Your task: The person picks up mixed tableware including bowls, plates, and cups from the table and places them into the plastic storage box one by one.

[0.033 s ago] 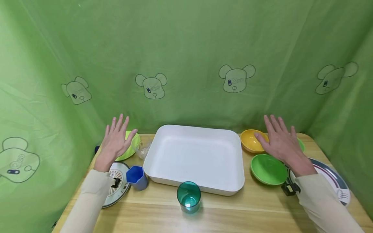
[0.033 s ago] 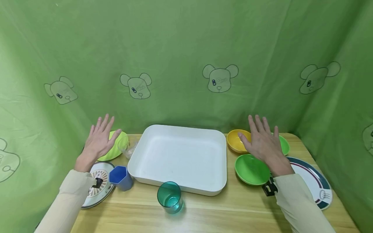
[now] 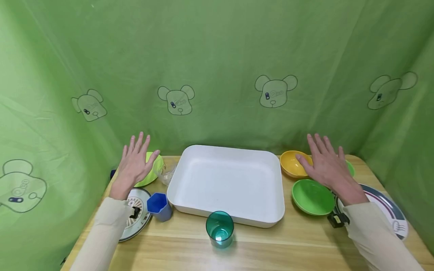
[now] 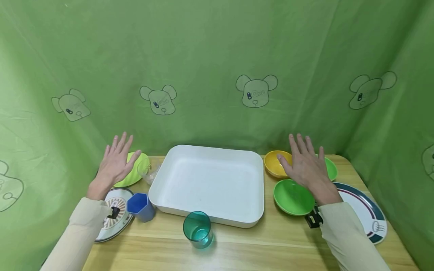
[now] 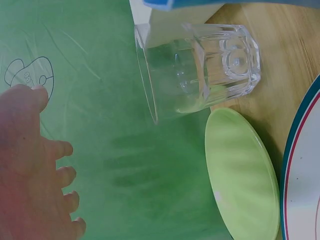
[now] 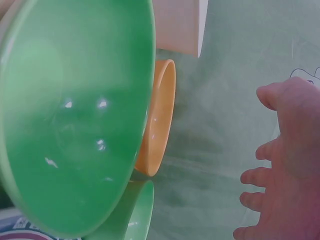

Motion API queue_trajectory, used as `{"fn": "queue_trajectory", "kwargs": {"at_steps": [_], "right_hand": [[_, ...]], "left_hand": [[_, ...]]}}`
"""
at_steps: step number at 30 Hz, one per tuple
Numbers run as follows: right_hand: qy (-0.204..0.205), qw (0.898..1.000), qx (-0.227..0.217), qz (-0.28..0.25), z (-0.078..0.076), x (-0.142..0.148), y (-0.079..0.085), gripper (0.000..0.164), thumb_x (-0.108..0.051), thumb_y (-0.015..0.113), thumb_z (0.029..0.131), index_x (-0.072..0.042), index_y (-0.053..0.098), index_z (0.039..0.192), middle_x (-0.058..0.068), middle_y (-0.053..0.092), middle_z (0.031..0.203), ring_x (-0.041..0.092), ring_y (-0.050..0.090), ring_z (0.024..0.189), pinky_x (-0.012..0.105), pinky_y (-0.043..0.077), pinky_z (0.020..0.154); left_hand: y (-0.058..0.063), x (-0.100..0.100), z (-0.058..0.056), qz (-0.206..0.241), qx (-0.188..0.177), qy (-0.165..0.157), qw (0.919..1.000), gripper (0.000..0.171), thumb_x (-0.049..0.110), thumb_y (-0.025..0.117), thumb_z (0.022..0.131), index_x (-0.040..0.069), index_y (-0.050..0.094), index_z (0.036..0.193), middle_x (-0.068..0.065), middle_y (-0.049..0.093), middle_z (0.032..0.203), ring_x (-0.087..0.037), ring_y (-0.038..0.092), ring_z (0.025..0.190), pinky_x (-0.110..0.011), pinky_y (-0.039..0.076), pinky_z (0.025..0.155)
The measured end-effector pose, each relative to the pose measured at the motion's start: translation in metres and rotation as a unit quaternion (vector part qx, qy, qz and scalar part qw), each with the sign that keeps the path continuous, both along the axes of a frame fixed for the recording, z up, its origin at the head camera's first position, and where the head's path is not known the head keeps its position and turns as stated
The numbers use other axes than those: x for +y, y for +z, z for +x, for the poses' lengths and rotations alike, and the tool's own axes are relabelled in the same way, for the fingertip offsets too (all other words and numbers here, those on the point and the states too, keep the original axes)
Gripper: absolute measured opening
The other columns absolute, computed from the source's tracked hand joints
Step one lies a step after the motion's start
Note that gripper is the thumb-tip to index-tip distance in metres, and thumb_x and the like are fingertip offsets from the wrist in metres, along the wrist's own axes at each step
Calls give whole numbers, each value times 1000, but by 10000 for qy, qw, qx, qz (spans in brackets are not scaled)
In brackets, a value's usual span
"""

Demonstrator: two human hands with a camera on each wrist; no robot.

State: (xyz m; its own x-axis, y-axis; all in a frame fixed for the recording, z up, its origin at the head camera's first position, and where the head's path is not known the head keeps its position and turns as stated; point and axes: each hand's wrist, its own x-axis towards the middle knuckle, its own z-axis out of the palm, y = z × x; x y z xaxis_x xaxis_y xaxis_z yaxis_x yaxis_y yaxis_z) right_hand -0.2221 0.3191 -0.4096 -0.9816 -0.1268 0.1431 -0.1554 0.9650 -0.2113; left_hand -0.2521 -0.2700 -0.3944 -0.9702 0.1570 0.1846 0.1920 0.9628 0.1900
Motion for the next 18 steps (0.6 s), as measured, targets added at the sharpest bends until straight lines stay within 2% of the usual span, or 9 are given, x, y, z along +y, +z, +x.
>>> {"fn": "queue_trajectory", "kwargs": {"at_steps": [8,10,13,18], "right_hand": [[27,10000,-39,14,-1,1,1,86,-60,30,106,-3,1,164,31,0,166,56,-1,150,84,-1,108],[47,10000,-24,-9,1,-2,3,85,-58,31,106,-1,4,163,33,3,165,57,3,149,84,2,108],[139,9997,88,-162,7,-9,8,83,-53,40,106,4,16,161,39,16,160,62,17,143,83,13,108],[154,9957,22,-914,20,-29,17,73,-40,56,104,8,34,154,42,39,146,63,40,128,79,38,97]], "left_hand": [[1,1,-2,59,-58,-18,10000,81,63,22,106,8,11,165,-16,-3,171,-43,-2,155,-62,-2,123],[1,0,-2,113,-73,-17,9999,81,63,22,106,8,11,165,-16,-3,171,-44,-2,155,-63,-2,123],[-1,-5,1,302,-27,12,9995,81,62,23,106,6,14,164,-18,-1,170,-43,-3,155,-63,-2,123],[-5,-19,13,763,230,134,9967,79,58,28,108,2,20,162,-24,4,169,-47,2,154,-67,4,121]]}}
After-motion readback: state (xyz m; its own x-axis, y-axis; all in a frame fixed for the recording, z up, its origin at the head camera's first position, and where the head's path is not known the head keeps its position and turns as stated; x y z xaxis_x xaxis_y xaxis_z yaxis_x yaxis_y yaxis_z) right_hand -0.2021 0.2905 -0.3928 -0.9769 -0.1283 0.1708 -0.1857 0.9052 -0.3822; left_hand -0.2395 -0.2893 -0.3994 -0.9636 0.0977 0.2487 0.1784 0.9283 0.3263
